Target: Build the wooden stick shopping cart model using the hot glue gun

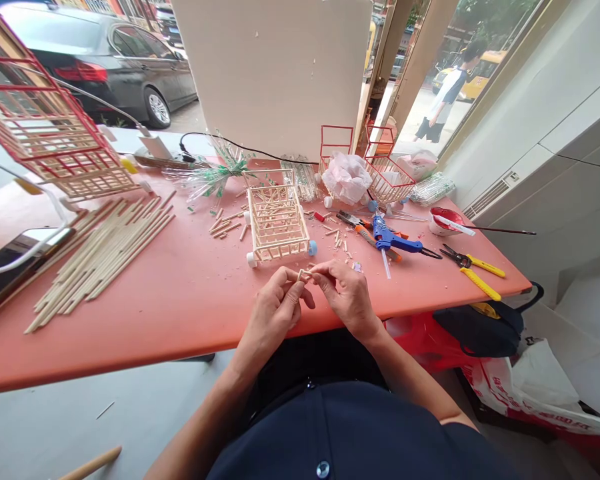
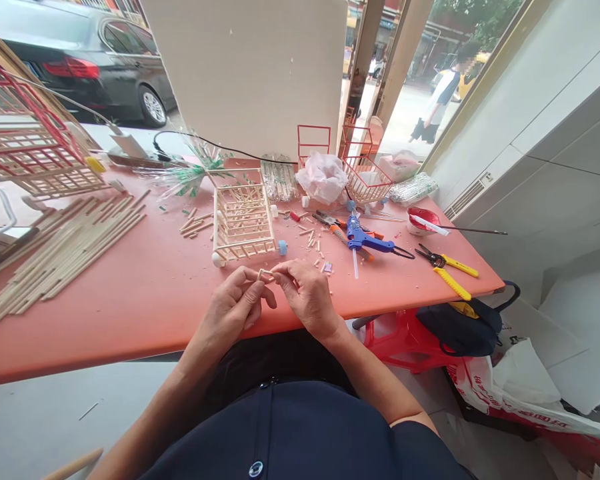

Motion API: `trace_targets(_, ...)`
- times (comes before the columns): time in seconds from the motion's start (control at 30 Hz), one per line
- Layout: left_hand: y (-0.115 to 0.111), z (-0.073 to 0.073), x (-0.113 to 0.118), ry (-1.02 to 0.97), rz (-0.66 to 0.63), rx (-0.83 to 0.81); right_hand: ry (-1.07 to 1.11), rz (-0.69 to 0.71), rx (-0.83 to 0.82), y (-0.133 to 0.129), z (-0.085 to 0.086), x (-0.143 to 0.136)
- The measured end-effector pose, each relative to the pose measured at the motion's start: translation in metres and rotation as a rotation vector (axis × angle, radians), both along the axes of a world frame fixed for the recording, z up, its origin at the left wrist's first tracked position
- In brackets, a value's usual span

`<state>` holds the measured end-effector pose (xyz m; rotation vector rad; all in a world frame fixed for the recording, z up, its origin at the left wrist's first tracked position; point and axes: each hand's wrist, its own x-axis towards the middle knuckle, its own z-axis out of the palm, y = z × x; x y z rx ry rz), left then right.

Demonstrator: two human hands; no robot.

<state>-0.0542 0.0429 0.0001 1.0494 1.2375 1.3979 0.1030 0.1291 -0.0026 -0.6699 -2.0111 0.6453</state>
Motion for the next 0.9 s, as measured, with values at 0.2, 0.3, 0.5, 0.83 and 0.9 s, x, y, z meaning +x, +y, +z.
trace_targets(0.2, 0.0005, -0.0009, 0.0003, 0.004, 0.002, -0.007, -0.014, -0.022, 0.009, -0.0011, -0.0008, 0.0003)
trace_targets(0.3, 0.0003, 0.0013, 0.0019, -0.001, 0.016, -0.005, -0.014, -0.021, 0.006, -0.0015, -0.0007, -0.0003)
trace_targets(0.5, -0.0005, 0.0026, 0.0021, -0.007, 0.011, -0.008, -0.021, -0.04, 0.012, -0.0024, -0.0019, -0.0012)
trace_targets(0.83, -0.0016, 0.0035, 0.0025, -0.019, 0.004, -0.019, -0.01, -0.044, 0.04, -0.0024, -0.0016, -0.0014)
trace_targets(0.9, -0.0014, 0.0031, 0.002, -0.013, 0.002, -0.018, -0.003, -0.042, 0.052, -0.0024, -0.0016, -0.0013)
